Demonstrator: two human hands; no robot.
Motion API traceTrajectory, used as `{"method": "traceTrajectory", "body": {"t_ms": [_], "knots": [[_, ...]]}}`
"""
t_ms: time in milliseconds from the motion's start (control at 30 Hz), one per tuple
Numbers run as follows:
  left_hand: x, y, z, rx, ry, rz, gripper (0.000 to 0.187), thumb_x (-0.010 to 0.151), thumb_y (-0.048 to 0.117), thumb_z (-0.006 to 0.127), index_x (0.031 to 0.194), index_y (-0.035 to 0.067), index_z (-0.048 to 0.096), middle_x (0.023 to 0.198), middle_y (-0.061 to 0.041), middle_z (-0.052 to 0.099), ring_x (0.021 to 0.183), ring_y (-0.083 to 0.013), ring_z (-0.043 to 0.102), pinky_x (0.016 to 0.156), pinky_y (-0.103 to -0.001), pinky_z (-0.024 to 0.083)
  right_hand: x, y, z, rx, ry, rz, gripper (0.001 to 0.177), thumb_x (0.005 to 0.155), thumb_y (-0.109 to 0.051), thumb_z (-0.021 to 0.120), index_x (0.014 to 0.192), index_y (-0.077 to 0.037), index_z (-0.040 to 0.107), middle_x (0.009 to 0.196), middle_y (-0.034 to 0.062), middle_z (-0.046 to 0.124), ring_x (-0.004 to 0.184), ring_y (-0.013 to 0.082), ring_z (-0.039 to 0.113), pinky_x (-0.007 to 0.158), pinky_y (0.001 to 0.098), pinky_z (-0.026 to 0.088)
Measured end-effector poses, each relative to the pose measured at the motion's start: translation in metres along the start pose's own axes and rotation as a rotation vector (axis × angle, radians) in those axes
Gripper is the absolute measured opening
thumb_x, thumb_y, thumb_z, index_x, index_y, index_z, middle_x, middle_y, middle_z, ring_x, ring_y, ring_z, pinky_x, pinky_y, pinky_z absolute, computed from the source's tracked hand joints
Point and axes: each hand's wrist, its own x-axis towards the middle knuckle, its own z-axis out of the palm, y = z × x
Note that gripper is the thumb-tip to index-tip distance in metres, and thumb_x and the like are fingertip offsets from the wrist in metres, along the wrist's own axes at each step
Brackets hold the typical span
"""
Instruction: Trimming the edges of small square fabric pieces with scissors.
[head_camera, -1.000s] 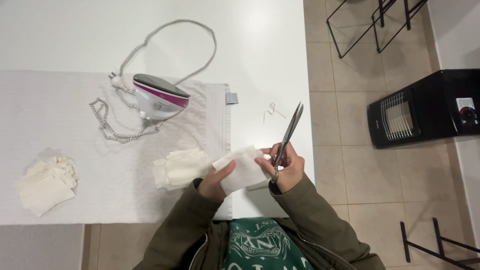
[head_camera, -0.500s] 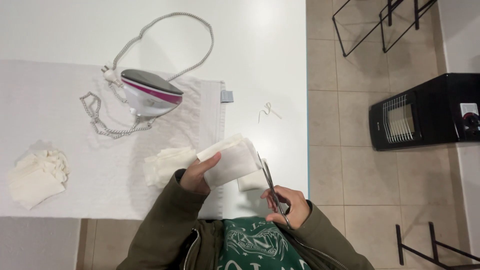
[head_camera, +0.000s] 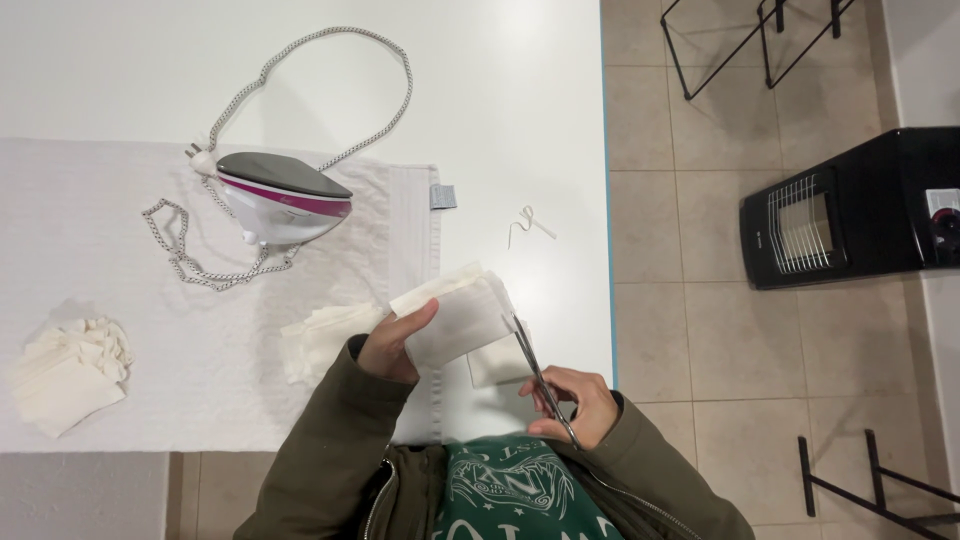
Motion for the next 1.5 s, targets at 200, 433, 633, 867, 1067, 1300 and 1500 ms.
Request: {"method": "traceTrajectory", "body": {"t_ms": [200,433,633,867,1067,1300,1500], "knots": [[0.008,0.001,-0.005,-0.001,-0.007,-0.022,0.049,0.103,0.025,0.052,0.147,0.002,0.050,0.133,-0.013,0.065,0.119,-0.0250,0.063,0.093,-0.038,0.054,0.008,0.003,-0.005,-0.067,0.020,-0.065,0.054,0.073,-0.036,0.092,0.110,-0.002,0.074,0.080,0.0022,0.065,0.070,0.0087,0.061,0.063,0.0270,0.055],[0.022,-0.009,-0.024,0.108,-0.136,0.075,0.049,0.105,0.022,0.052,0.149,0.000,0.049,0.141,-0.013,0.063,0.130,-0.0209,0.060,0.106,-0.034,0.051,0.014,0.007,-0.010,-0.124,0.042,-0.039,0.051,0.071,-0.031,0.094,0.108,-0.003,0.075,0.075,0.0017,0.064,0.064,0.0082,0.059,0.058,0.0274,0.052],[0.025,-0.004,-0.005,-0.067,-0.056,0.000,0.048,0.102,0.019,0.055,0.146,0.001,0.051,0.134,-0.014,0.065,0.122,-0.0251,0.064,0.098,-0.038,0.054,0.017,0.003,-0.011,-0.182,0.103,-0.022,0.048,0.069,-0.030,0.094,0.104,-0.003,0.076,0.071,0.0017,0.064,0.059,0.0075,0.059,0.056,0.0271,0.052],[0.037,-0.006,-0.010,-0.059,-0.026,-0.038,0.048,0.102,0.020,0.056,0.145,0.000,0.052,0.134,-0.015,0.065,0.121,-0.0257,0.065,0.100,-0.039,0.054,0.015,0.016,-0.011,-0.166,0.165,0.014,0.038,0.070,-0.026,0.094,0.093,-0.002,0.076,0.061,0.0013,0.062,0.055,0.0082,0.054,0.052,0.0259,0.046],[0.048,-0.010,-0.012,-0.077,-0.039,-0.023,0.047,0.102,0.019,0.057,0.146,0.001,0.051,0.135,-0.015,0.065,0.122,-0.0259,0.064,0.102,-0.040,0.053,0.014,0.019,-0.009,-0.187,0.239,-0.035,0.032,0.073,-0.023,0.093,0.087,-0.002,0.073,0.062,0.0008,0.060,0.055,0.0080,0.052,0.050,0.0253,0.045],[0.053,-0.006,-0.001,-0.082,-0.006,-0.021,0.047,0.101,0.016,0.058,0.144,0.000,0.052,0.135,-0.014,0.065,0.123,-0.0253,0.064,0.104,-0.039,0.053,0.015,0.037,-0.008,-0.234,0.312,0.041,0.031,0.071,-0.025,0.094,0.073,-0.005,0.070,0.054,0.0033,0.052,0.049,0.0083,0.043,0.046,0.0287,0.036],[0.064,-0.011,-0.005,-0.083,-0.015,-0.033,0.044,0.100,0.015,0.059,0.142,-0.001,0.054,0.132,-0.014,0.067,0.120,-0.0249,0.065,0.101,-0.039,0.055,0.025,0.021,-0.020,-0.092,0.199,0.077,0.032,0.070,-0.022,0.094,0.082,-0.004,0.071,0.061,-0.0004,0.060,0.054,0.0057,0.047,0.051,0.0249,0.041]]}}
